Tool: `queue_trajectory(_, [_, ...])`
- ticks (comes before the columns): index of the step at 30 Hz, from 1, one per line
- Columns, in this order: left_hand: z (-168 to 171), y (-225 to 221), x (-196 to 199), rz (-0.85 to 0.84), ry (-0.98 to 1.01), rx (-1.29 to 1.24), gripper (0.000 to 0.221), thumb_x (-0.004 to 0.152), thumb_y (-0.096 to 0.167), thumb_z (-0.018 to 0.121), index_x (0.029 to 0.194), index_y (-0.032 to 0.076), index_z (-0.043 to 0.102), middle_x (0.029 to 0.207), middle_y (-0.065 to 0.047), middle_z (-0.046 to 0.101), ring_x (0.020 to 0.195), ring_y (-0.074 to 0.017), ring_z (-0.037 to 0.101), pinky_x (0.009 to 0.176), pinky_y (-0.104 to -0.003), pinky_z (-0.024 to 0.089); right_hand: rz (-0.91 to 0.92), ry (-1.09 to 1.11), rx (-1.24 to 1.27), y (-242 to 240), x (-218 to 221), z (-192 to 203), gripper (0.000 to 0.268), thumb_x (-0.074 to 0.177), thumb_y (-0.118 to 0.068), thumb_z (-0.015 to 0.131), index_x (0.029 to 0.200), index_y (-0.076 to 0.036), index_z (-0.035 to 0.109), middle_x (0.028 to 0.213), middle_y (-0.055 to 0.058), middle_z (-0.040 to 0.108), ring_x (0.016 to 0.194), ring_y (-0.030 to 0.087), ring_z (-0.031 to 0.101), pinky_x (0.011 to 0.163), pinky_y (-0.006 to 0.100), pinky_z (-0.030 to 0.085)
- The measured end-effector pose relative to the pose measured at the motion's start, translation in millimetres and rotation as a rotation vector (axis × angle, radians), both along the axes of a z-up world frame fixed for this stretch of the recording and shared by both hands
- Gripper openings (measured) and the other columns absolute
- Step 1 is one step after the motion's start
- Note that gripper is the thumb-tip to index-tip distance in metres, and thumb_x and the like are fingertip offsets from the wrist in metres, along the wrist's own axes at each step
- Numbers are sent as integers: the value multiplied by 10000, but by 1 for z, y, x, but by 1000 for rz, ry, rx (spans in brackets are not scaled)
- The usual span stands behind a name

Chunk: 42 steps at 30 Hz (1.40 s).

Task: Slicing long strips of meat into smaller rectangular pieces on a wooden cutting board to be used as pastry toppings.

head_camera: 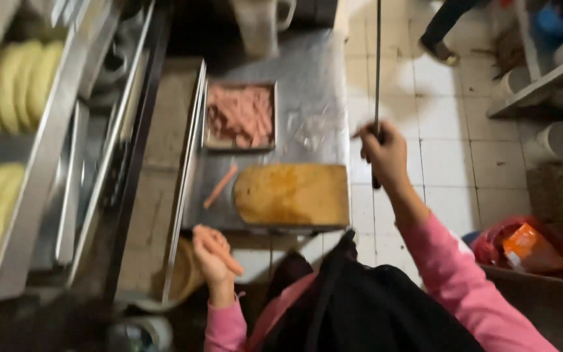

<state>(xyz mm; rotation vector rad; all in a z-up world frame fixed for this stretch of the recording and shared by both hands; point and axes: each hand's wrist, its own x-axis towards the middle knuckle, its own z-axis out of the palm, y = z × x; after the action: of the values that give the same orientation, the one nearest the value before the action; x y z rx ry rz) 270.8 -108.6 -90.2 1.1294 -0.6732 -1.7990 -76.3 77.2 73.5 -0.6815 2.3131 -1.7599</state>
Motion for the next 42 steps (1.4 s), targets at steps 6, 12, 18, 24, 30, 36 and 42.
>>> queue_trajectory(6, [25,25,29,-354,-553,-254,413,1038,500,659,1144,101,671,1065,-110,692,1050,-212,611,1048,-424,460,44,-80,-328,-61,-20,-31,57,1012,-61,627,1043,-45,582,965,165,762,466,123,568,397,222,437])
queue_trajectory(12, [2,7,0,-495,-609,-543,315,952,342,785,1103,76,713,980,-170,763,914,-278,719,812,-406,589,-88,-289,-104,-50,-42,-142,264,954,-43,616,1205,37,615,949,167,760,443,131,561,348,234,439])
queue_trajectory(18, [-13,9,-83,-658,-667,-712,296,931,415,806,1068,164,733,947,-67,782,901,-248,755,774,-359,608,-133,-386,-68,9,11,-179,201,1006,-118,600,1144,9,670,711,117,640,407,115,504,327,235,397])
queue_trajectory(24, [-81,-4,-170,-743,-943,-955,340,906,568,737,933,235,674,826,1,764,841,-281,771,723,-409,607,66,-424,133,70,109,-217,284,1080,-272,563,1152,-35,704,617,70,588,472,161,556,378,269,441])
queue_trajectory(30, [-14,30,-158,-695,-944,-1111,560,1010,342,675,1433,47,455,1027,-311,743,984,-480,732,870,-571,558,211,-460,524,105,173,-231,379,1009,-322,633,1341,-144,672,924,226,766,1007,455,717,917,581,537])
queue_trajectory(36, [-25,35,-151,-734,-1004,-1309,512,1031,278,546,1512,125,461,1089,-300,744,983,-456,731,916,-521,481,231,-490,502,113,183,-275,314,1084,-348,496,1256,-169,689,749,149,737,850,372,738,804,515,582])
queue_trajectory(42, [-33,50,-155,-695,-1050,-1347,486,1100,264,440,1573,156,424,1004,-265,754,1034,-406,718,915,-485,440,274,-444,555,78,184,-214,402,1124,-387,387,1215,-143,694,761,155,726,858,399,725,786,534,571])
